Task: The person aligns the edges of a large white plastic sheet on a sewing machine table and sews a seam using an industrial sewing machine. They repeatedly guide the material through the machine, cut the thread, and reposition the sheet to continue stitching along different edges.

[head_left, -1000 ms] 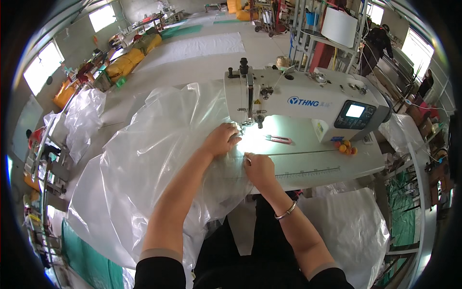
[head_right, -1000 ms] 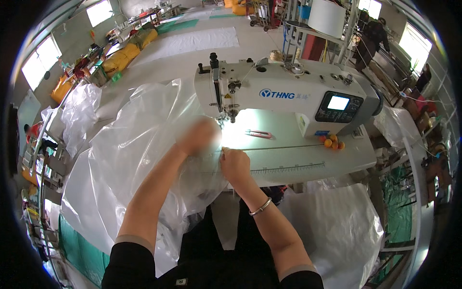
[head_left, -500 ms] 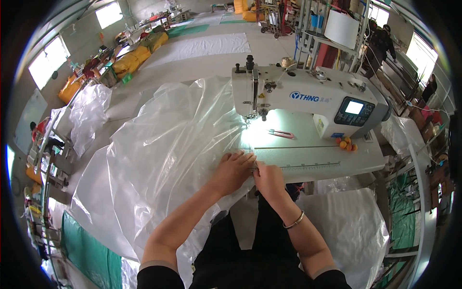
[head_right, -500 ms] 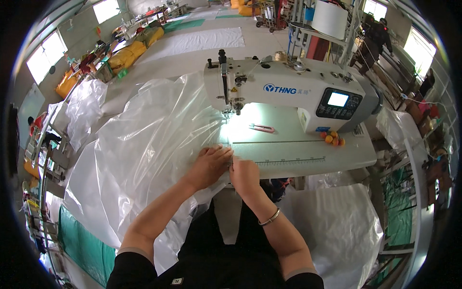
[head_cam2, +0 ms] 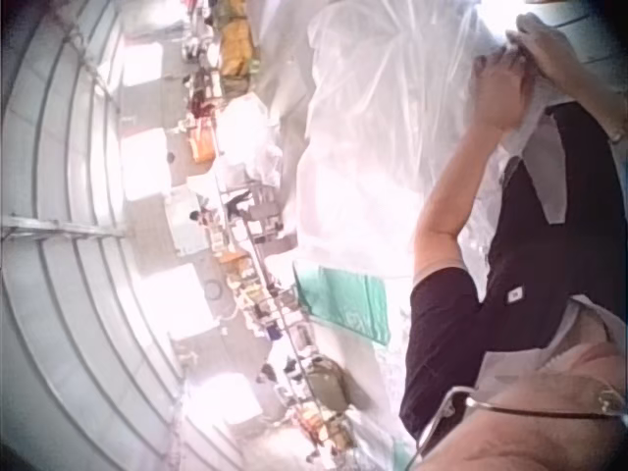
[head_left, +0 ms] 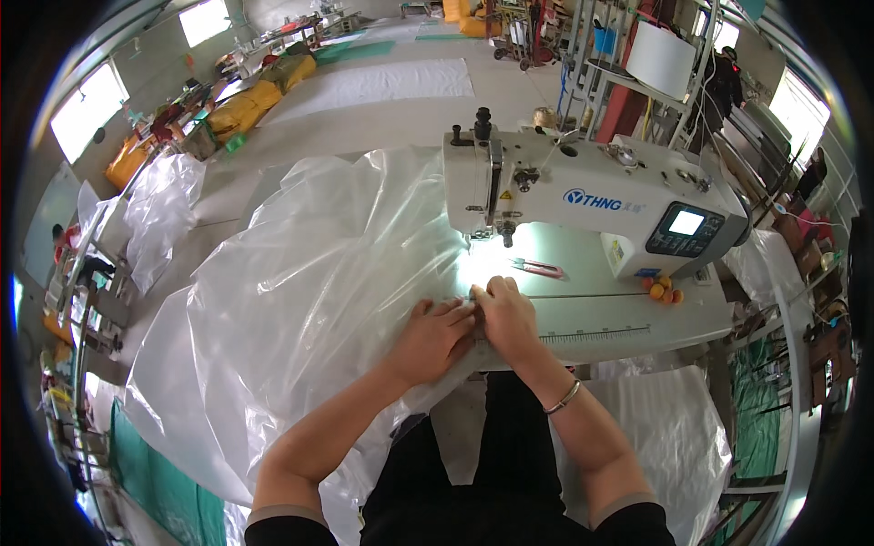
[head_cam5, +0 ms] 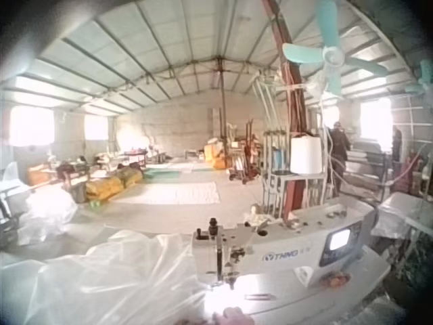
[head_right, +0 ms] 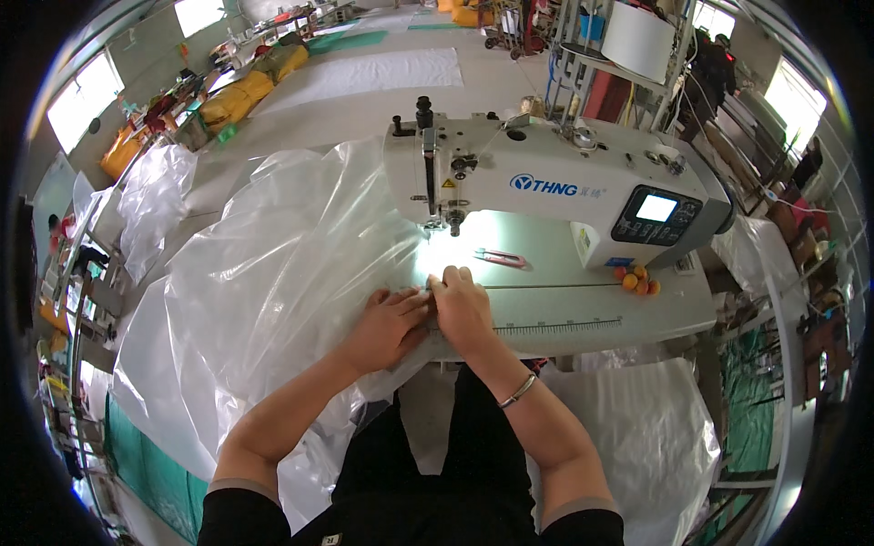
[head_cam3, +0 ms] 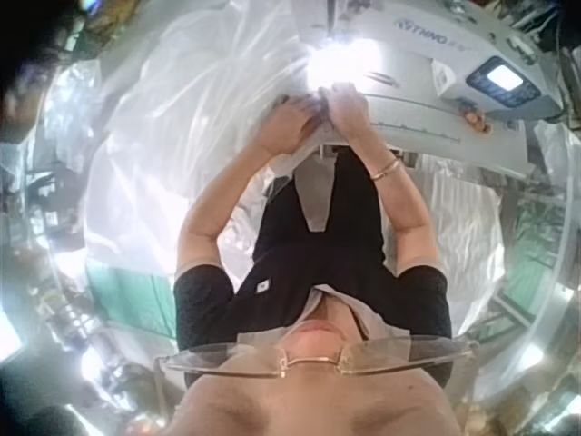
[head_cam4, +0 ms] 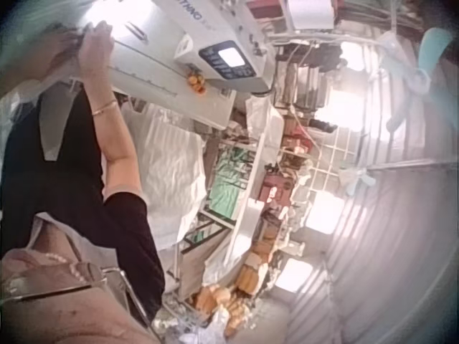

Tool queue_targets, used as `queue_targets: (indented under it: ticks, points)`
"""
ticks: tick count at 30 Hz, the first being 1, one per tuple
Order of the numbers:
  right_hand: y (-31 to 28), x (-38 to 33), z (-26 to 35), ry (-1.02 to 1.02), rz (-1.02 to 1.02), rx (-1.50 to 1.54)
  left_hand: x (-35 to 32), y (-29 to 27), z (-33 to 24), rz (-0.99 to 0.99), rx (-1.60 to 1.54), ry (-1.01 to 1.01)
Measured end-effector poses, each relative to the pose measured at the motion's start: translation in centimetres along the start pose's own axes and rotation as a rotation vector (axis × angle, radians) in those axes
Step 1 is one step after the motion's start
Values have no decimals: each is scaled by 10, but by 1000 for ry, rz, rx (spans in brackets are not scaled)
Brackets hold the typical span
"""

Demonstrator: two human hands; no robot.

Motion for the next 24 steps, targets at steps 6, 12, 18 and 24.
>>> queue_targets:
  ticks: [6,12,18,24]
  points:
    - [13,19,-15,59,-1,8,21,5,20,-7,12,-22]
    - [28,23,-25,111,23,-48,33,14,33,5,48,-32]
    - [25,22,-29,147,-28,-51,35,9,30,-14,25,-28]
    - [25,25,-26,133,-24,-37,35,11,32,-15,62,-27]
Point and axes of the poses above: each hand's wrist, its own x-axis towards the middle knuckle, its own y-axis out of the palm, z = x × y, the point moved 10 cm from there along x, towards the middle knuckle, and after that the axes turned 14 degrees about -z, right-handed, at the moved point
